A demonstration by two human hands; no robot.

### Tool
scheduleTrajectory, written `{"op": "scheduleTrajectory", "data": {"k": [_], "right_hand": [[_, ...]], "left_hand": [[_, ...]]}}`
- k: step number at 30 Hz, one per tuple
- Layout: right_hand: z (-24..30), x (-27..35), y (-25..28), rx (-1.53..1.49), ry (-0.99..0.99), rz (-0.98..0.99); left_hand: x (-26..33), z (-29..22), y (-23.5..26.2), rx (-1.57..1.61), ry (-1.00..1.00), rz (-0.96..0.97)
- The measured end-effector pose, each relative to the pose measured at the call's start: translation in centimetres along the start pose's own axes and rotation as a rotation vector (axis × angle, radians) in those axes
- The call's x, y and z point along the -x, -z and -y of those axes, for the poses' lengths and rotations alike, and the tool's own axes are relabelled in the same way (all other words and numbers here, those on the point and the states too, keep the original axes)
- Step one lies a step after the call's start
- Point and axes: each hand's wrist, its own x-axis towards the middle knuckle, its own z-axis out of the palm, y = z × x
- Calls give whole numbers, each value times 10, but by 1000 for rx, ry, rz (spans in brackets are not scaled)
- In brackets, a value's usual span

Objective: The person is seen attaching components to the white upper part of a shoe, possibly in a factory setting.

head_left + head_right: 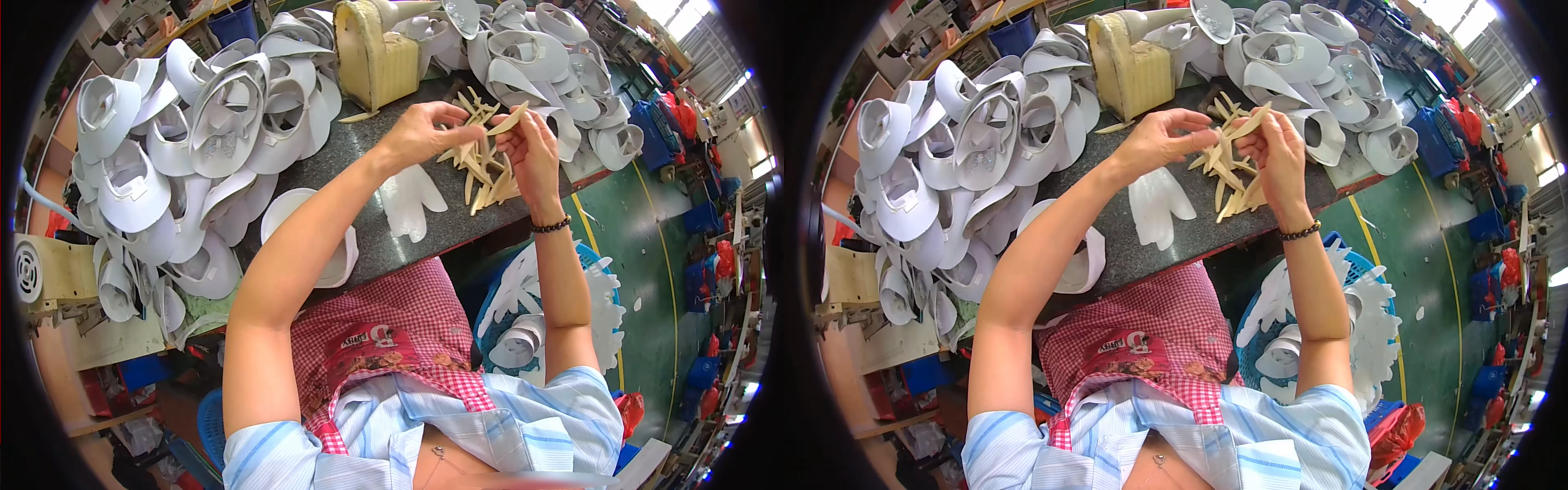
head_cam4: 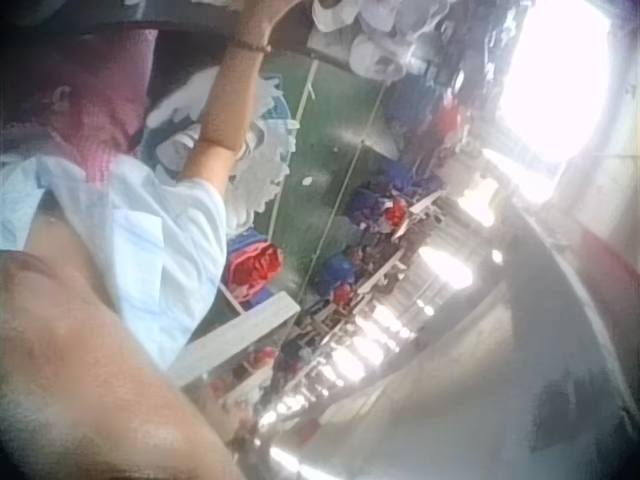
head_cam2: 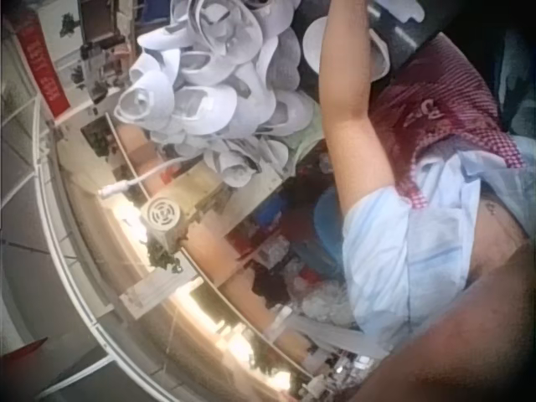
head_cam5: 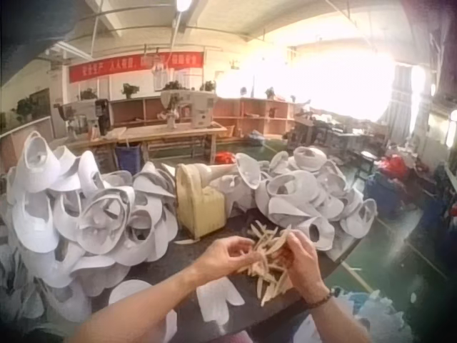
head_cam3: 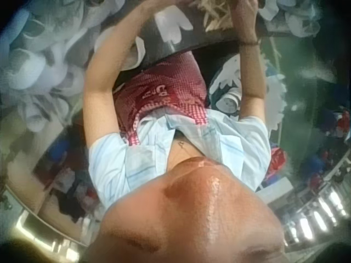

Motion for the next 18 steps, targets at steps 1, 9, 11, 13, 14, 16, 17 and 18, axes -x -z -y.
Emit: {"op": "scheduleTrajectory", "data": {"k": [1, 9, 11, 13, 14, 16, 17, 18], "right_hand": [[-1, 3, -12, 25, -6, 45], [-29, -13, -41, -405, -182, -96], [-29, -10, -50, -121, -195, 162], [-27, -5, -77, 264, -244, 191], [-27, -5, -84, 351, -238, 256], [-30, -8, -89, 433, -228, 319], [-34, -12, -87, 439, -237, 310], [-38, -15, -87, 442, -244, 307]], "left_hand": [[6, -7, 5, 314, 32, 147], [29, 13, 46, 602, 199, 43], [36, 15, 54, 533, 212, 53], [43, 17, 59, 288, 123, 80], [47, 17, 61, 262, 92, 58], [53, 17, 65, 244, 72, 26], [55, 17, 67, 234, 48, -6], [59, 23, 72, 213, 26, -54]]}}
